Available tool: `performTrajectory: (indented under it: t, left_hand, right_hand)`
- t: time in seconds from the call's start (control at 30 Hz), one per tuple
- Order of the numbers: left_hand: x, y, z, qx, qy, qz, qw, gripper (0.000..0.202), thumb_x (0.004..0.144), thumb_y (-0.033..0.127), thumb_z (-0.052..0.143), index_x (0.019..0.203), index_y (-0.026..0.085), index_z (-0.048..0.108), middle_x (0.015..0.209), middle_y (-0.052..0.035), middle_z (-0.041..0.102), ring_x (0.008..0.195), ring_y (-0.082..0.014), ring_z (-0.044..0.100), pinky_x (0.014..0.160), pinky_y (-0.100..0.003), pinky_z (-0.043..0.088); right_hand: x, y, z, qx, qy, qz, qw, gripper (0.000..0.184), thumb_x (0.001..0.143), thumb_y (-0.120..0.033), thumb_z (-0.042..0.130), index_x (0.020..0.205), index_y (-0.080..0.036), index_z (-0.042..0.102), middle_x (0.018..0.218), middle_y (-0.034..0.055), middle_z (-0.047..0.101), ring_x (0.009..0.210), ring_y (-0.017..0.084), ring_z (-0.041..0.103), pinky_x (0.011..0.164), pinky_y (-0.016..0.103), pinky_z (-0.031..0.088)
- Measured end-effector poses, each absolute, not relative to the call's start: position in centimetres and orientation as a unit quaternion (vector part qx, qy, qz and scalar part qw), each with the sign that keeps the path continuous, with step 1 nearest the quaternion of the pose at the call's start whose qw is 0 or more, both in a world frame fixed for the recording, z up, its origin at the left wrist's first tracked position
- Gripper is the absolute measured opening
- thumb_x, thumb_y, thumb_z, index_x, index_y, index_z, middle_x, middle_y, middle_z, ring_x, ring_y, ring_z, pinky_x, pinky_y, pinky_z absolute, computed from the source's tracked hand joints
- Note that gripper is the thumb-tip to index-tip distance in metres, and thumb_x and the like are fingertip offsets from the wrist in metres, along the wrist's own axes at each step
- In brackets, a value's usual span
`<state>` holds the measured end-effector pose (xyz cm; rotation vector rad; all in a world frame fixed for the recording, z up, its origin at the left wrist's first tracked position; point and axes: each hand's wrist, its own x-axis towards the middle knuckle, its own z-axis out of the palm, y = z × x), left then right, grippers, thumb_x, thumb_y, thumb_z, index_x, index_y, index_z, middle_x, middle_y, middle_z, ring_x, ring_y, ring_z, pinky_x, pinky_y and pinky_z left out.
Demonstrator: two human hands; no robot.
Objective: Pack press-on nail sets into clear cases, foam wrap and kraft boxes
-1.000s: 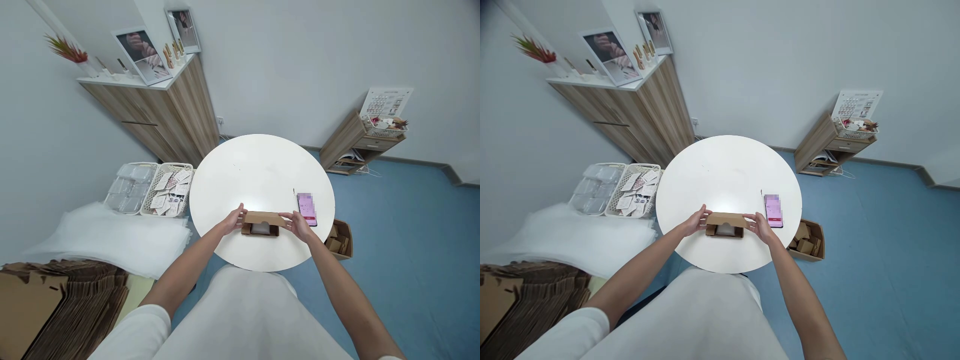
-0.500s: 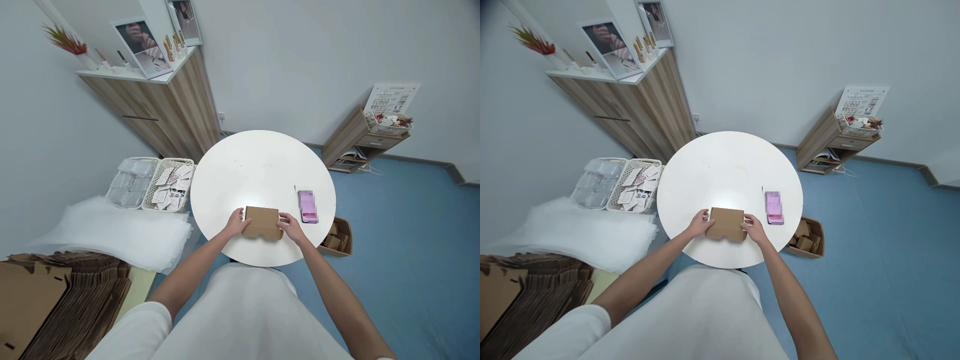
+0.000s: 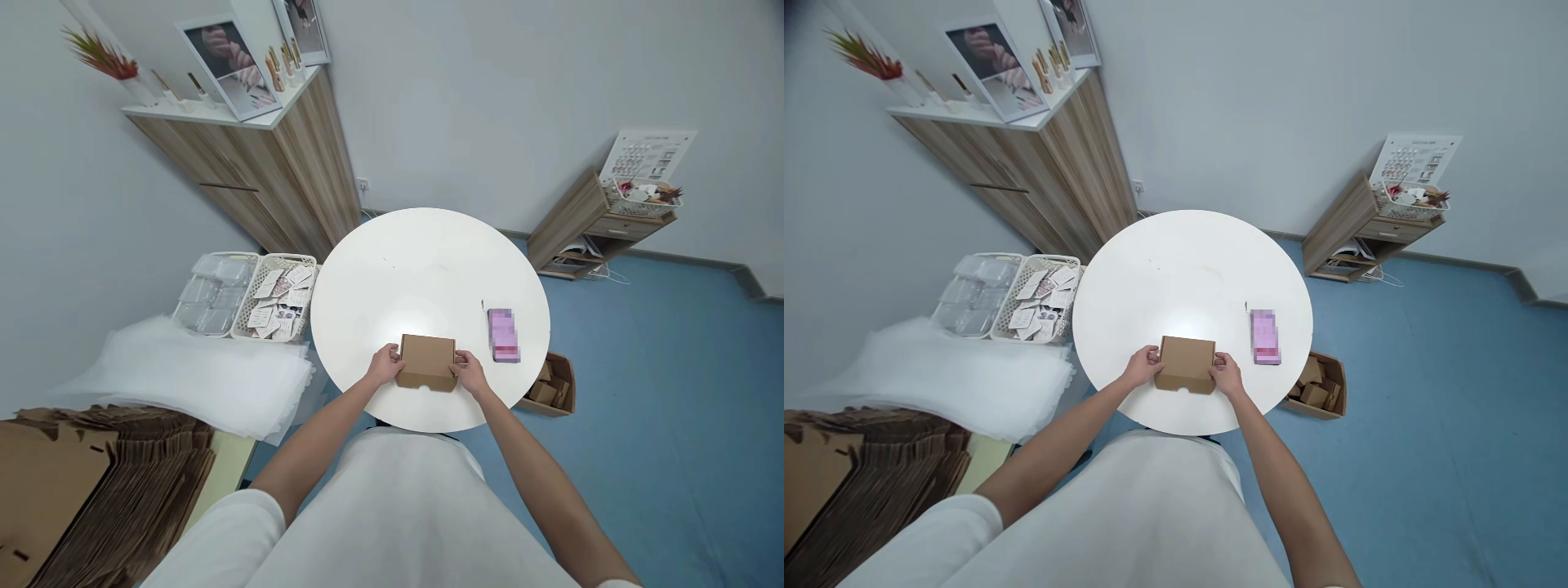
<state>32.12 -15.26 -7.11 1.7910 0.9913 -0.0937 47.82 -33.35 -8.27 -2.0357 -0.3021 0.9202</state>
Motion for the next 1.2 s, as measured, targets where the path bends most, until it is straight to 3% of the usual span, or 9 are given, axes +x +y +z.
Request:
performTrajectory:
  t: [0.2,0.43,0.57,0.67,0.77,0.87,1.03,1.2]
  left_hand:
    - [31.4,-15.9,-6.7,0.766,0.411,-0.012,0.494,0.038,0.071,0.029,0.055,0.106,0.017,0.049,0.097,-0.006,0.058,0.093,-0.0187,0.053,0.083,-0.03,0.041]
    - [29.5,-17.4,-6.4,0.76,0.362,0.03,0.539,0.034,0.074,0.028,0.05,0.107,0.022,0.051,0.1,-0.0034,0.058,0.097,-0.0175,0.051,0.086,-0.03,0.039]
    - [29.9,-17.3,-5.7,0.75,0.365,0.055,0.549,0.035,0.075,0.029,0.049,0.109,0.022,0.051,0.103,-0.0039,0.055,0.094,-0.0167,0.051,0.083,-0.028,0.039]
    - [30.5,-16.9,-4.5,0.768,0.364,0.054,0.524,0.031,0.081,0.039,0.038,0.099,0.022,0.056,0.09,-0.0041,0.054,0.085,-0.0167,0.051,0.078,-0.029,0.04]
    - [31.2,-16.4,-3.2,0.798,0.342,0.04,0.495,0.042,0.085,0.046,0.023,0.079,0.02,0.056,0.075,-0.0031,0.048,0.077,-0.0175,0.048,0.073,-0.03,0.039]
    - [31.8,-16.0,-2.5,0.813,0.307,0.016,0.495,0.043,0.083,0.05,0.023,0.073,0.02,0.052,0.071,-0.0028,0.045,0.073,-0.0177,0.046,0.07,-0.029,0.038]
    - [32.6,-15.6,-2.8,0.818,0.285,-0.011,0.5,0.032,0.072,0.048,0.048,0.083,0.019,0.052,0.078,-0.0035,0.045,0.071,-0.0171,0.045,0.066,-0.028,0.039]
    - [33.1,-15.7,-3.1,0.837,0.308,0.029,0.451,0.037,0.078,0.035,0.044,0.111,0.019,0.045,0.089,-0.0065,0.044,0.078,-0.0187,0.047,0.074,-0.032,0.039]
  right_hand:
    - [46.9,-33.6,-7.1,-0.852,-0.167,0.324,0.377,0.047,0.064,-0.032,0.053,0.109,-0.022,0.046,0.094,0.0041,0.058,0.08,0.017,0.056,0.07,0.03,0.042]
    - [44.6,-35.4,-6.6,-0.809,-0.196,0.345,0.434,0.044,0.065,-0.029,0.051,0.108,-0.023,0.045,0.106,0.0047,0.055,0.101,0.019,0.05,0.085,0.033,0.038]
    - [44.8,-35.3,-5.9,-0.783,-0.192,0.356,0.473,0.048,0.068,-0.03,0.048,0.115,-0.023,0.043,0.107,0.0048,0.054,0.101,0.018,0.049,0.086,0.033,0.039]
    - [45.5,-35.1,-4.8,-0.771,-0.198,0.36,0.487,0.048,0.072,-0.038,0.046,0.118,-0.022,0.044,0.105,0.0057,0.053,0.096,0.018,0.05,0.083,0.033,0.04]
    - [46.2,-35.0,-3.6,-0.782,-0.211,0.351,0.469,0.052,0.074,-0.045,0.045,0.121,-0.023,0.043,0.105,0.0055,0.049,0.098,0.019,0.047,0.085,0.033,0.039]
    - [46.9,-34.9,-2.9,-0.791,-0.216,0.362,0.443,0.058,0.073,-0.048,0.046,0.125,-0.026,0.038,0.103,0.0046,0.048,0.099,0.02,0.046,0.087,0.033,0.037]
    - [48.1,-34.3,-3.1,-0.805,-0.21,0.379,0.405,0.06,0.076,-0.055,0.037,0.127,-0.023,0.037,0.106,0.0062,0.048,0.102,0.021,0.045,0.09,0.034,0.034]
    - [48.7,-33.5,-3.1,-0.829,-0.22,0.327,0.397,0.059,0.074,-0.058,0.038,0.12,-0.023,0.046,0.103,0.0075,0.053,0.096,0.022,0.048,0.087,0.035,0.034]
